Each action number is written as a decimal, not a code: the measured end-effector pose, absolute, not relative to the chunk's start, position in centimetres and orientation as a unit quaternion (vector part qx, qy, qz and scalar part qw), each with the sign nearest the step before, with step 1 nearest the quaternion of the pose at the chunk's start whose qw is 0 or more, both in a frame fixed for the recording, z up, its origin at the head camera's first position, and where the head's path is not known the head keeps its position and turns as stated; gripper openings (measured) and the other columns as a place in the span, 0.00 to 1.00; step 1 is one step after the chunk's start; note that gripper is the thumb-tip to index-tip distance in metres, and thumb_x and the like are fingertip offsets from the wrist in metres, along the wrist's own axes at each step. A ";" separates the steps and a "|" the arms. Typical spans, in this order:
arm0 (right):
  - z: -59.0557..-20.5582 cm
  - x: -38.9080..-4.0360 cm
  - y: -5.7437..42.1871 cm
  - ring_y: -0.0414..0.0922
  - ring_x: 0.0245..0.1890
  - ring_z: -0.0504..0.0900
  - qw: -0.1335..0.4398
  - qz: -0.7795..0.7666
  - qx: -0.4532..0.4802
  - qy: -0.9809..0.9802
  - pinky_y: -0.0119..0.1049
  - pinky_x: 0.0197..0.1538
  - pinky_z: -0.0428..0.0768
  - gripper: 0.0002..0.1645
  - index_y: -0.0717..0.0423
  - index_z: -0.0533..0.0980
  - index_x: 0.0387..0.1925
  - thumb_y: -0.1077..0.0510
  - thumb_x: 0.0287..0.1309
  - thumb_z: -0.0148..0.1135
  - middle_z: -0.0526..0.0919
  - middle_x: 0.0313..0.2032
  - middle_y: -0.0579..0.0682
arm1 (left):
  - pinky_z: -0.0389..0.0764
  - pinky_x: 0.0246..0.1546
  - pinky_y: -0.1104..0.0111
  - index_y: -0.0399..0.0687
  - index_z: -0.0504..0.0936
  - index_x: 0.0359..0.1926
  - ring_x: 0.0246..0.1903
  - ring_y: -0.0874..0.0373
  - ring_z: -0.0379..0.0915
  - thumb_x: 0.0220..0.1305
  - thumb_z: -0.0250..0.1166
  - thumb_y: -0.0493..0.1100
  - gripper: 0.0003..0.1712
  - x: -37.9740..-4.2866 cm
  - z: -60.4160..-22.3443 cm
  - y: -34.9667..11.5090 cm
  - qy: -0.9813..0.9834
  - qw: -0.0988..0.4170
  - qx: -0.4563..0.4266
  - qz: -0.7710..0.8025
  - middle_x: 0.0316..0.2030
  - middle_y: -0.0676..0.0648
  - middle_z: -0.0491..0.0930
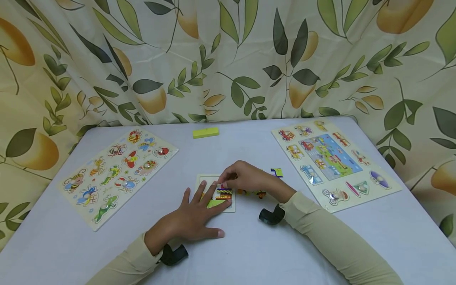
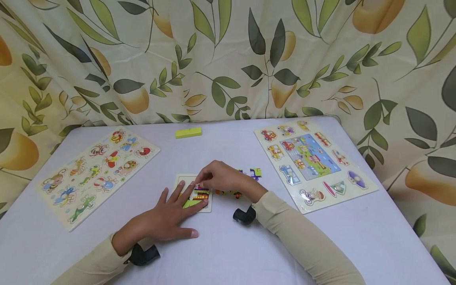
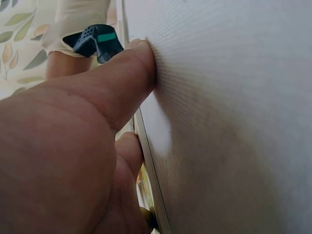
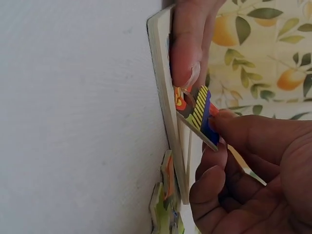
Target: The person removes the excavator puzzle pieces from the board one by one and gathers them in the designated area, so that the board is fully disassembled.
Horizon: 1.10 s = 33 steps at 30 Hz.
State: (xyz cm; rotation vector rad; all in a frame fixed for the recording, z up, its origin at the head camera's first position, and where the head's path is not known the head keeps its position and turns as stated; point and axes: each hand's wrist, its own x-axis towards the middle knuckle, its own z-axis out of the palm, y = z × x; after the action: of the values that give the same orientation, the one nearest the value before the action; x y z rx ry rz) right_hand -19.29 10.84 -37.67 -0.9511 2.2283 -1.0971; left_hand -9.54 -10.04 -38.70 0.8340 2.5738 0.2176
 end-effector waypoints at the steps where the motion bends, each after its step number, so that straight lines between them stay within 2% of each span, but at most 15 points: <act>1: -37.6 -19.3 10.9 0.40 0.36 0.79 0.240 -0.399 -0.349 0.813 0.33 0.44 0.77 0.09 0.60 0.84 0.42 0.67 0.62 0.62 0.85 0.36 0.45 | 0.33 0.61 0.33 0.74 0.52 0.75 0.72 0.40 0.17 0.61 0.54 0.73 0.44 -9.6 -38.7 -10.0 0.927 0.212 0.301 0.078 0.76 0.44 0.29; 9: -37.7 -19.1 11.1 0.39 0.32 0.77 0.242 -0.382 -0.364 0.815 0.33 0.39 0.77 0.10 0.57 0.84 0.44 0.66 0.61 0.64 0.85 0.34 0.43 | 0.33 0.61 0.33 0.75 0.51 0.75 0.72 0.40 0.17 0.61 0.54 0.74 0.44 -9.6 -38.7 -10.1 0.927 0.211 0.302 0.078 0.76 0.44 0.28; 16: -37.9 -19.2 11.3 0.39 0.35 0.80 0.248 -0.400 -0.366 0.803 0.33 0.43 0.78 0.11 0.58 0.84 0.45 0.66 0.62 0.63 0.86 0.38 0.43 | 0.33 0.62 0.33 0.74 0.52 0.75 0.72 0.39 0.17 0.62 0.54 0.73 0.44 -9.6 -38.7 -10.1 0.926 0.210 0.304 0.077 0.76 0.44 0.28; 33: -37.7 -19.2 13.3 0.42 0.32 0.77 0.226 -0.396 -0.327 0.827 0.35 0.40 0.77 0.09 0.54 0.84 0.42 0.65 0.62 0.62 0.83 0.31 0.42 | 0.33 0.62 0.33 0.73 0.53 0.75 0.72 0.39 0.18 0.60 0.56 0.73 0.45 -9.5 -38.6 -9.9 0.928 0.210 0.298 0.078 0.76 0.43 0.31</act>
State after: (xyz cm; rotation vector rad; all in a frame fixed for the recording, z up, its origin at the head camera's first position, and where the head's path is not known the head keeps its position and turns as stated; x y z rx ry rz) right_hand -19.15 13.35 -37.73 -0.9028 2.2811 -1.0916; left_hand -9.53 -9.94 -38.59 0.8286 2.5794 0.2165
